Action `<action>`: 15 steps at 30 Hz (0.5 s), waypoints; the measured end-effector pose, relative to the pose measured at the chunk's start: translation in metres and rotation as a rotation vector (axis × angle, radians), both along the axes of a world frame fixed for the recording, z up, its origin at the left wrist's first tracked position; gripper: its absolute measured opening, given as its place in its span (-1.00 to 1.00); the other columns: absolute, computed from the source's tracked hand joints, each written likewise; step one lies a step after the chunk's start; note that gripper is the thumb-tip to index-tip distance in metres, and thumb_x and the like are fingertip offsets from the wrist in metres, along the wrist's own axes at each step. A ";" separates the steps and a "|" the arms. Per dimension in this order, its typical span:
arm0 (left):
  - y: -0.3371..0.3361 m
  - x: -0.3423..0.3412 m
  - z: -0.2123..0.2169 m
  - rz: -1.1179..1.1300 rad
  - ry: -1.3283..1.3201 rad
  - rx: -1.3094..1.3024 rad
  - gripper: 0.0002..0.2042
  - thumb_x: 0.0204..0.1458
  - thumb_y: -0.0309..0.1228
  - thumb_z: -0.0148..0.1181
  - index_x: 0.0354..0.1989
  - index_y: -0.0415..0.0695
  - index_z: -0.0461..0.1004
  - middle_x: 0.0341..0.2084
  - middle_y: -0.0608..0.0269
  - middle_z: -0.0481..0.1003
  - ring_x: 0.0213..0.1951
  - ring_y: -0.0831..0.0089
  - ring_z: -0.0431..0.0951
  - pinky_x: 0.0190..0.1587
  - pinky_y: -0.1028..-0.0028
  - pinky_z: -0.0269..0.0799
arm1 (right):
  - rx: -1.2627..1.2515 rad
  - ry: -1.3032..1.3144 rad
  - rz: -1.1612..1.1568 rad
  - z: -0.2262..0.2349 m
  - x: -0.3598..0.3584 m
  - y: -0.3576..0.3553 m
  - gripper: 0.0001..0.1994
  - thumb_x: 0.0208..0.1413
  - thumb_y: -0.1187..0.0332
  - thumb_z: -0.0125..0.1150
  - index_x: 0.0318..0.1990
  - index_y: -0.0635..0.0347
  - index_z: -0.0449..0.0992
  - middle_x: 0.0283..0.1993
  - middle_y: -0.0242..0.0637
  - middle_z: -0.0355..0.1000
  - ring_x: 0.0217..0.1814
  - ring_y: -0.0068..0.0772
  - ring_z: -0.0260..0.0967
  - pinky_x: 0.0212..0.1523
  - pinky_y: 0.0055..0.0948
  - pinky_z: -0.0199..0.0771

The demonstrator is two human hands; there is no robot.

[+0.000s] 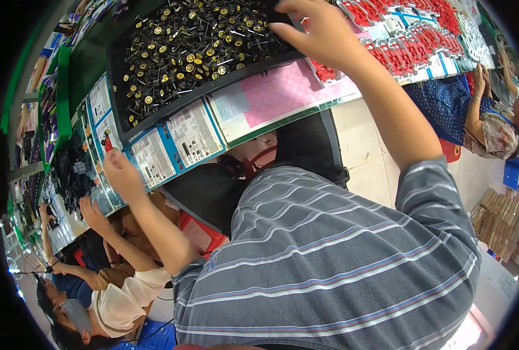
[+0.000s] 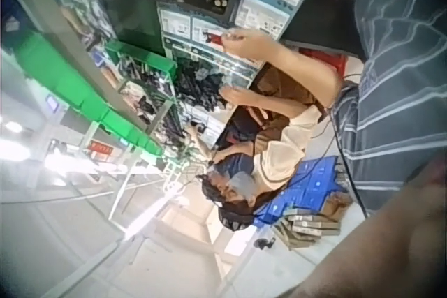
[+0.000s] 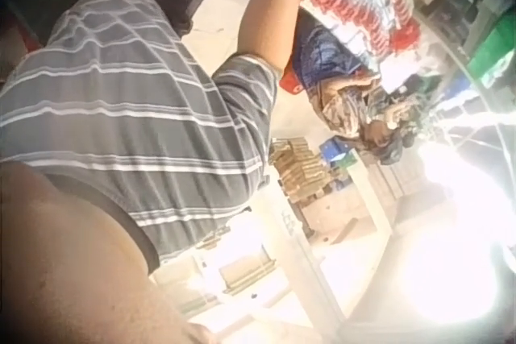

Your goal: The person assembles toy cars by taking car chassis and wheel axles from the work table and container and fitting the wheel axles into the chassis by hand.

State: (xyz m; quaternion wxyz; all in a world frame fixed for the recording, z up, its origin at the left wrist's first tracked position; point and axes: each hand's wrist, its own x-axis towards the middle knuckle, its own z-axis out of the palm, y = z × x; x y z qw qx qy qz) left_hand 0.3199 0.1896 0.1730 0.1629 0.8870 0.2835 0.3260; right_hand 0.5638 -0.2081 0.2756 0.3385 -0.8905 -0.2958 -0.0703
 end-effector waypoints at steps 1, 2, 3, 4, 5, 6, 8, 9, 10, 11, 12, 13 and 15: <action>-0.026 -0.001 -0.004 -0.030 -0.020 -0.076 -0.71 0.23 -0.30 0.08 -0.06 -0.31 0.47 -0.33 0.04 0.46 -0.35 0.19 0.47 -0.22 0.28 0.40 | -0.028 0.113 0.041 0.015 0.001 0.024 -0.57 0.10 0.15 0.34 -0.01 0.32 0.53 0.09 0.05 0.41 0.05 0.01 0.47 0.04 -0.23 0.50; -0.046 0.003 -0.011 -0.078 -0.022 -0.167 -0.73 0.22 -0.32 0.10 -0.09 -0.30 0.49 -0.36 0.06 0.47 -0.37 0.24 0.47 -0.26 0.31 0.40 | -0.158 -0.030 0.094 -0.001 0.017 0.032 -0.41 0.09 0.06 0.32 0.15 0.32 0.40 0.12 0.12 0.36 0.17 0.03 0.38 0.18 -0.19 0.40; -0.063 0.007 -0.021 -0.125 -0.022 -0.257 -0.76 0.20 -0.35 0.12 -0.11 -0.29 0.50 -0.38 0.08 0.47 -0.39 0.29 0.46 -0.29 0.34 0.39 | -0.142 0.045 0.113 -0.016 0.030 0.043 -0.39 0.04 0.03 0.32 0.18 0.20 0.39 0.16 0.18 0.27 0.24 0.16 0.24 0.25 -0.07 0.30; -0.078 0.012 -0.027 -0.200 -0.015 -0.276 -0.79 0.19 -0.38 0.14 -0.15 -0.28 0.52 -0.42 0.10 0.46 -0.42 0.31 0.45 -0.32 0.35 0.39 | -0.192 -0.004 0.068 -0.049 0.047 0.049 -0.35 0.05 -0.02 0.33 0.22 0.16 0.38 0.19 0.10 0.30 0.20 0.07 0.32 0.23 -0.14 0.35; -0.091 0.014 -0.035 -0.266 -0.008 -0.296 -0.82 0.17 -0.41 0.15 -0.18 -0.28 0.53 -0.45 0.12 0.46 -0.44 0.33 0.45 -0.35 0.36 0.38 | -0.244 -0.050 0.031 -0.075 0.059 0.058 -0.32 0.06 -0.06 0.35 0.26 0.12 0.37 0.23 0.03 0.33 0.17 -0.03 0.40 0.21 -0.21 0.41; -0.101 0.014 -0.043 -0.294 -0.015 -0.314 -0.84 0.16 -0.42 0.16 -0.22 -0.27 0.53 -0.48 0.14 0.45 -0.46 0.33 0.44 -0.37 0.37 0.38 | -0.385 0.066 0.032 -0.077 0.062 0.070 -0.10 -0.01 -0.24 0.31 0.40 0.04 0.18 0.38 0.14 0.13 0.34 0.21 0.18 0.36 -0.06 0.22; -0.112 0.006 -0.052 -0.314 0.022 -0.344 -0.88 0.13 -0.44 0.17 -0.29 -0.26 0.53 -0.51 0.16 0.43 -0.49 0.30 0.44 -0.40 0.37 0.36 | -0.424 0.141 0.035 -0.081 0.058 0.090 -0.20 0.02 -0.14 0.30 0.40 -0.13 0.19 0.44 0.17 -0.02 0.37 0.50 -0.02 0.36 0.15 0.14; -0.112 0.005 -0.055 -0.313 0.025 -0.344 -0.88 0.13 -0.44 0.17 -0.29 -0.26 0.53 -0.51 0.16 0.43 -0.49 0.30 0.44 -0.40 0.37 0.36 | -0.424 0.144 0.036 -0.086 0.057 0.090 -0.20 0.02 -0.14 0.30 0.40 -0.13 0.19 0.44 0.17 -0.02 0.37 0.50 -0.02 0.36 0.15 0.14; -0.113 0.006 -0.057 -0.330 -0.013 -0.277 -0.89 0.12 -0.45 0.17 -0.32 -0.25 0.53 -0.51 0.16 0.43 -0.49 0.29 0.44 -0.40 0.37 0.36 | -0.467 0.045 0.046 -0.093 0.056 0.088 -0.24 0.00 -0.09 0.29 0.37 -0.15 0.21 0.43 0.18 -0.03 0.36 0.51 -0.02 0.35 0.15 0.15; -0.113 0.008 -0.060 -0.349 -0.051 -0.210 -0.89 0.11 -0.46 0.17 -0.35 -0.25 0.53 -0.51 0.15 0.43 -0.49 0.27 0.44 -0.40 0.36 0.36 | -0.510 -0.055 0.054 -0.098 0.055 0.086 -0.27 -0.02 -0.04 0.29 0.34 -0.17 0.24 0.43 0.19 -0.04 0.36 0.52 -0.03 0.34 0.15 0.16; -0.115 0.012 -0.063 -0.310 -0.100 -0.222 -0.91 0.09 -0.47 0.17 -0.38 -0.23 0.53 -0.53 0.17 0.43 -0.49 0.25 0.45 -0.40 0.35 0.37 | -0.479 -0.078 0.056 -0.096 0.052 0.086 -0.30 -0.08 0.03 0.28 0.30 -0.17 0.28 0.42 0.19 -0.03 0.35 0.53 -0.03 0.34 0.13 0.17; -0.116 0.014 -0.064 -0.307 -0.097 -0.221 -0.91 0.09 -0.47 0.17 -0.38 -0.23 0.53 -0.53 0.17 0.43 -0.49 0.25 0.45 -0.40 0.35 0.37 | -0.501 -0.019 0.069 -0.091 0.053 0.085 -0.30 -0.08 0.02 0.29 0.30 -0.19 0.28 0.42 0.17 -0.02 0.35 0.51 -0.02 0.34 0.12 0.17; -0.119 0.017 -0.064 -0.205 -0.086 -0.160 -0.92 0.07 -0.45 0.18 -0.38 -0.20 0.54 -0.53 0.20 0.44 -0.48 0.25 0.47 -0.40 0.34 0.37 | -0.588 0.083 0.081 -0.076 0.053 0.086 -0.26 -0.10 0.05 0.31 0.32 -0.24 0.23 0.42 0.10 -0.01 0.36 0.45 -0.02 0.35 0.06 0.19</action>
